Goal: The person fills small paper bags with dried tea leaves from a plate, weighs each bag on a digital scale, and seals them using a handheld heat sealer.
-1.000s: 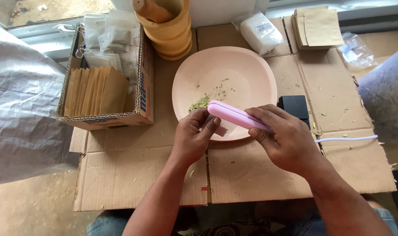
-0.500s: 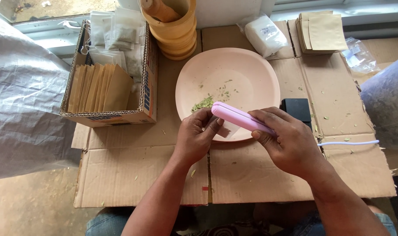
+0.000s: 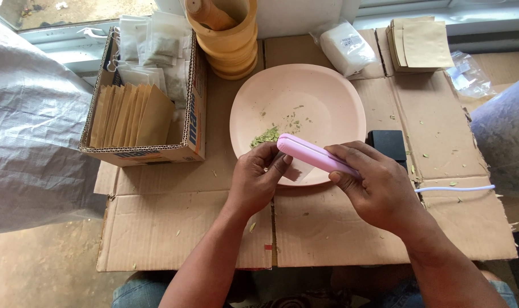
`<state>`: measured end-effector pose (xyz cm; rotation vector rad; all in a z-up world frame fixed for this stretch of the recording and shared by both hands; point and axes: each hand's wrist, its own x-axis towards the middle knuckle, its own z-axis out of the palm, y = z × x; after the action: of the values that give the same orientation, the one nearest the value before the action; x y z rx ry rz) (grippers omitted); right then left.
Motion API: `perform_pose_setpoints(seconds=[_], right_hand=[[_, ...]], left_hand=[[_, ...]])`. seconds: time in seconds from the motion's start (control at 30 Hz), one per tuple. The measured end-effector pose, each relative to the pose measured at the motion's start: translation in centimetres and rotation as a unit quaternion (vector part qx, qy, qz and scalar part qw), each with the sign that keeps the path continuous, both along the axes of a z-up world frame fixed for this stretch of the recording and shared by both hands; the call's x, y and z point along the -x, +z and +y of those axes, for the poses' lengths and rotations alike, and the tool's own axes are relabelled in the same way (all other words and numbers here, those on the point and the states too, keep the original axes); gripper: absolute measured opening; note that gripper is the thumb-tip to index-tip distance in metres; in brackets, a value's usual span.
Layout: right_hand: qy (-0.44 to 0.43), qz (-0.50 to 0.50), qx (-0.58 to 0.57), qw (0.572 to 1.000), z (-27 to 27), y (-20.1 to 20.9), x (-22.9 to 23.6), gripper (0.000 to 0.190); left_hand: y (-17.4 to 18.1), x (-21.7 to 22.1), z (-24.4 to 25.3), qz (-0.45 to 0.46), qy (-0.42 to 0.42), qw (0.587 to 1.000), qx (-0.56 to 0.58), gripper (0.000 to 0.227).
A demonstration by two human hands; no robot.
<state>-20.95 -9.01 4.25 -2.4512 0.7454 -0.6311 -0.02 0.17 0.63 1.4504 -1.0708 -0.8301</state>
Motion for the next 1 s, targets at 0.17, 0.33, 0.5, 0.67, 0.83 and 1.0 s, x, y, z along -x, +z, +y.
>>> perform_pose_setpoints(seconds=[0.17,0.33,0.5,0.67,0.83,1.0], right_hand=[[-0.007,0.01,0.005,1.0,0.0,0.0,0.0,0.04],[-0.011,0.014,-0.003,1.0,0.0,0.1,0.0,0.041],[-0.006,0.016,-0.008,1.0,-0.1,0.0,0.0,0.042],[-0.036,0.012,-0.008,0.999,-1.7,0.3,1.2,0.056],[-0.113,-0.041,-0.031,0.992,-5.5,0.7,4.7,0.053],[-0.313,0.173,0.08,0.93,-10.8,-3.2,9.4,0.052]], left_hand=[[0.2,0.0,0.1,0.002,-0.001,1.0,0.0,0.018],[0.3,0.0,0.1,-0.004,-0.005,1.0,0.01,0.016],[0.4,0.0,0.1,0.009,-0.007,1.0,0.009,0.018],[-0.4,-0.1,-0.1,0.016,0.007,1.0,0.007,0.017],[-1.1,-0.4,0.0,0.068,0.022,0.997,0.004,0.018],[-0.7,-1.0,0.2,0.153,0.07,0.985,0.032,0.019]])
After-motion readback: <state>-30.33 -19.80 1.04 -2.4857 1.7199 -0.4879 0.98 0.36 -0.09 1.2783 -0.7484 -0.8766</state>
